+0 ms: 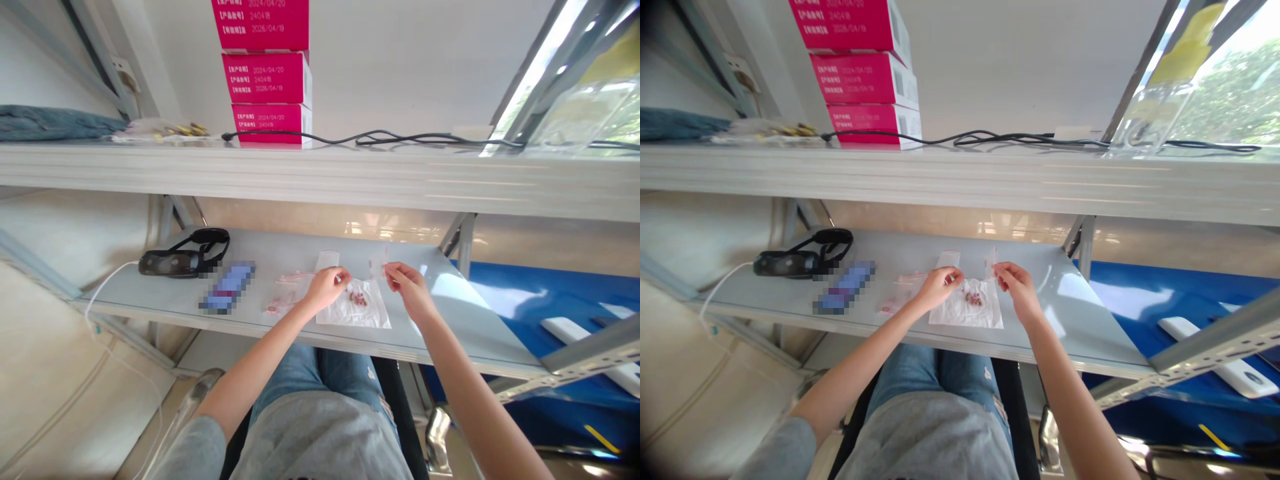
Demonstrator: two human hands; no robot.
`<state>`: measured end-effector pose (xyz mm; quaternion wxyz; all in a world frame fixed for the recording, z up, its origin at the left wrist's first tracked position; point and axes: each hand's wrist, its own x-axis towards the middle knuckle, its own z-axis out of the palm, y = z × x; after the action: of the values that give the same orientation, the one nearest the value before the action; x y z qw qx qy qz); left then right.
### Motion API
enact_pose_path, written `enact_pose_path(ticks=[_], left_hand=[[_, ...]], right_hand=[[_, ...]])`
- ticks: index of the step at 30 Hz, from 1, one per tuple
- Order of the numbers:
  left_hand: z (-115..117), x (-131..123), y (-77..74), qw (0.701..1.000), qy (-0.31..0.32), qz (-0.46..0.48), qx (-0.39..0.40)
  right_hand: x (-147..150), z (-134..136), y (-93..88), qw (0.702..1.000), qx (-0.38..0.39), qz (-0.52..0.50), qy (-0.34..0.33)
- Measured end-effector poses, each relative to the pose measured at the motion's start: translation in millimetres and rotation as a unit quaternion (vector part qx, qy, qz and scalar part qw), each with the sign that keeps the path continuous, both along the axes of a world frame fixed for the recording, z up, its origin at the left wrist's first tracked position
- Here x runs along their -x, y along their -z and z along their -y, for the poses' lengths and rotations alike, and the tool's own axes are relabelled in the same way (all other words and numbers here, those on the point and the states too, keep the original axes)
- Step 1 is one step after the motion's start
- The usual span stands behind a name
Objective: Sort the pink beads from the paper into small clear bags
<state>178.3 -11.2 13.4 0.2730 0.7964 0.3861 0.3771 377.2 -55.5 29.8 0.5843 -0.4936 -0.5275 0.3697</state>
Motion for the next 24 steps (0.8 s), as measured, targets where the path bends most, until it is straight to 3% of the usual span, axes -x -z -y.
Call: enact_pose_path(ticks=[8,17,21,24], left_hand=[[18.3,-32.4,-14.4,0.989,0.059,0.101,0.092],[29.2,-16.0,-16.1,0.996,0.055,0.046,0.048],[27.9,-8.8,-14.8,0.997,0.056,0.027,0.041],[30.2,-6.8,-17.0,0.996,0.069,0.035,0.042]], right_hand=[[10.9,10.8,-4.9,0.989,0.01,0.136,-0.064],[15.6,7.8,-9.7,0.963,-0.005,0.238,-0.122],[17.5,9.0,-14.6,0.954,0.004,0.235,-0.186],[18.0,10.2,-16.8,0.953,0.002,0.236,-0.189]])
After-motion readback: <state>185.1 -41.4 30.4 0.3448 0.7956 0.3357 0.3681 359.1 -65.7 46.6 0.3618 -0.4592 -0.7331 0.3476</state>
